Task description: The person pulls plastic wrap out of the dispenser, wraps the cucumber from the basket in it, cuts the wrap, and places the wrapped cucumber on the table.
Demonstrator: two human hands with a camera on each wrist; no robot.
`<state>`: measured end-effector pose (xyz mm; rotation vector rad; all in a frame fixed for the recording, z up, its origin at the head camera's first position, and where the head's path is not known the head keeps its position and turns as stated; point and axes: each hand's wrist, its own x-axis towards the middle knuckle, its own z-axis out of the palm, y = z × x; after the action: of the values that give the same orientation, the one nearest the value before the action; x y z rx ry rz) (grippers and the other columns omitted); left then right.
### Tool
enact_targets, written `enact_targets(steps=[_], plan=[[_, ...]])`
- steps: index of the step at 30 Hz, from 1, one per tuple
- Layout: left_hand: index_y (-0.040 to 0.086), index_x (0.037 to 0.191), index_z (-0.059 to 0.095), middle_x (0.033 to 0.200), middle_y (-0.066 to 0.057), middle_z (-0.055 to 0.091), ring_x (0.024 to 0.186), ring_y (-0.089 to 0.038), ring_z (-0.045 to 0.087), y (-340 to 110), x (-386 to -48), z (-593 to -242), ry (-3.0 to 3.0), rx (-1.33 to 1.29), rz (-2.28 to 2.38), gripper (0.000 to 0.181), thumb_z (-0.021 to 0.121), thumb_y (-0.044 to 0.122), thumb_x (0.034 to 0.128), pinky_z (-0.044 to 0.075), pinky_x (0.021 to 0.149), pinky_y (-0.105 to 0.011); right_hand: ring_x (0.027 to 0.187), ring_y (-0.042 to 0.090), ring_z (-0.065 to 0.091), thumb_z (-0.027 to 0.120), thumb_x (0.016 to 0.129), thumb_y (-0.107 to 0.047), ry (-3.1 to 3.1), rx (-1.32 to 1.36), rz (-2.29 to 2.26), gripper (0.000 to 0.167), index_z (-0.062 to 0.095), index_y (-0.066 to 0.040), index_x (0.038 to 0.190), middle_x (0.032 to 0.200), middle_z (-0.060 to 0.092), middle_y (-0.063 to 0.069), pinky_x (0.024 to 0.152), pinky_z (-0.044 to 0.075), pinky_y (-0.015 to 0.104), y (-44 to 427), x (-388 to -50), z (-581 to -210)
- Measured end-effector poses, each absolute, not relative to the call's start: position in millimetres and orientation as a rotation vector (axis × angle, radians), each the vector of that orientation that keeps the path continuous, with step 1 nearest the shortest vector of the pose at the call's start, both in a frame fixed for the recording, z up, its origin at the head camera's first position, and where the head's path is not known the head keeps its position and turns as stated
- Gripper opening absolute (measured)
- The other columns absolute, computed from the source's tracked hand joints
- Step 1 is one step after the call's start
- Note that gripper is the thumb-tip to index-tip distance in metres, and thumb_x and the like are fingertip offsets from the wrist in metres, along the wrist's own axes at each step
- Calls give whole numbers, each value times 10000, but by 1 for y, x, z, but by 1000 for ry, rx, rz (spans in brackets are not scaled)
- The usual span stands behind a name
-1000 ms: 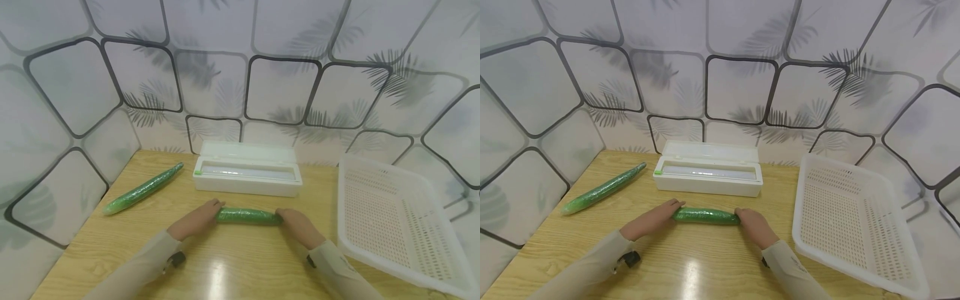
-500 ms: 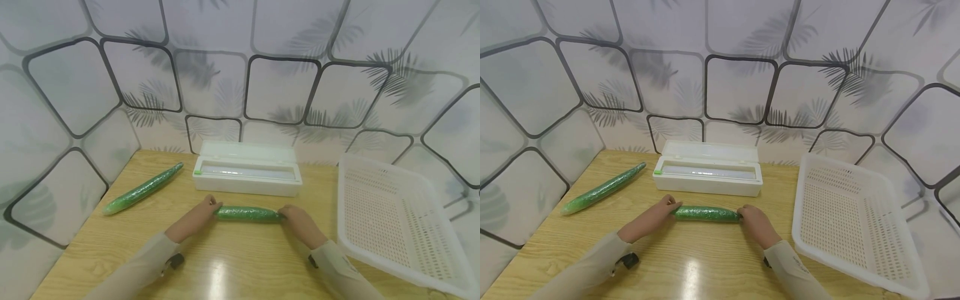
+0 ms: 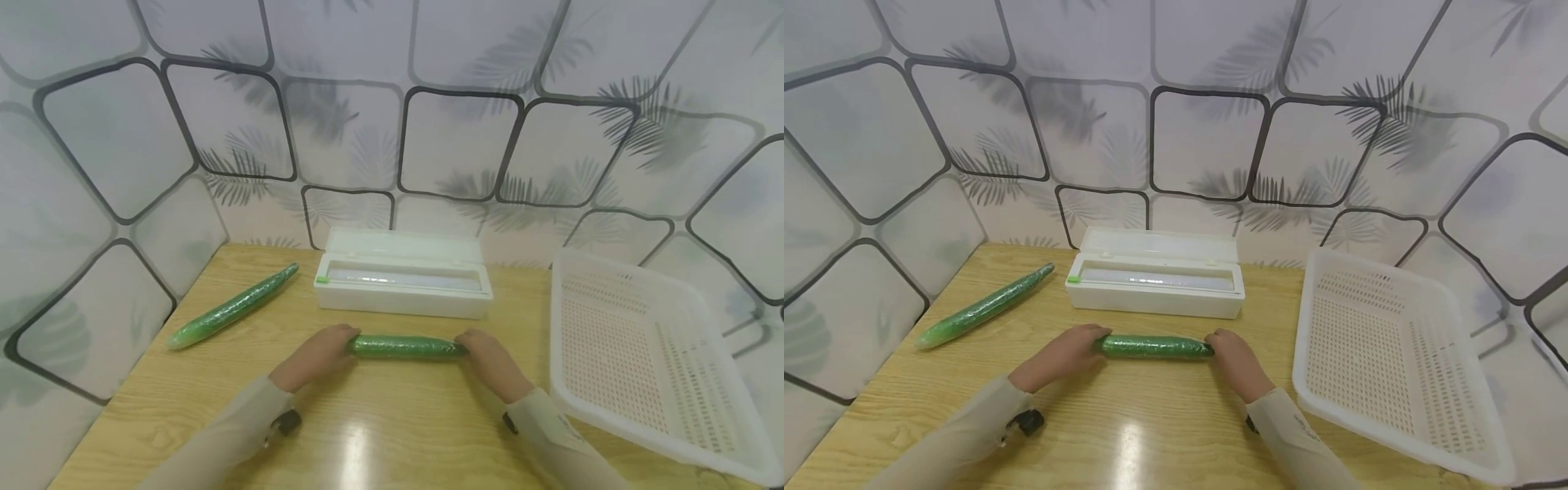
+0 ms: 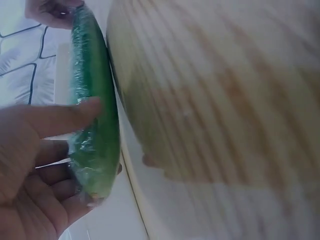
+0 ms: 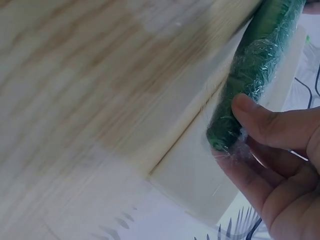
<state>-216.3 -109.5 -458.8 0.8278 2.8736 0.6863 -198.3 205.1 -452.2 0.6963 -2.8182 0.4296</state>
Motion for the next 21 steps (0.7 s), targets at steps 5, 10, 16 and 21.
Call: enact_targets(steps=[5,10,16,21], plan=[[-14,1145,625,1014,-85,589,905,-195,595,-111,-218,-460,2936,910,635,421,737,23,741,544,825,-329,910,293,659,593,810,55,-2868,647,453,154,665,-1,934,952,698,150,858,533,426,205,-196,-450],[-18,1156,623,983,-83,588,873,-181,584,-113,-217,-456,2934,908,644,442,743,63,738,542,800,-322,875,274,674,590,822,45,-2895,628,419,167,683,-19,945,941,713,133,821,550,402,204,-197,-449],[-21,1106,619,1024,-120,678,955,-244,638,-116,-217,-454,2858,883,747,348,703,53,776,531,876,-390,913,286,672,574,839,54,-2869,685,396,196,664,4,1005,992,705,145,837,548,408,205,-198,-452],[59,1062,634,987,-45,685,925,-173,635,-118,-220,-453,2762,832,827,233,655,70,831,532,866,-356,946,285,650,668,795,31,-2880,742,387,237,645,17,1030,1016,679,151,859,544,396,206,-201,-455]])
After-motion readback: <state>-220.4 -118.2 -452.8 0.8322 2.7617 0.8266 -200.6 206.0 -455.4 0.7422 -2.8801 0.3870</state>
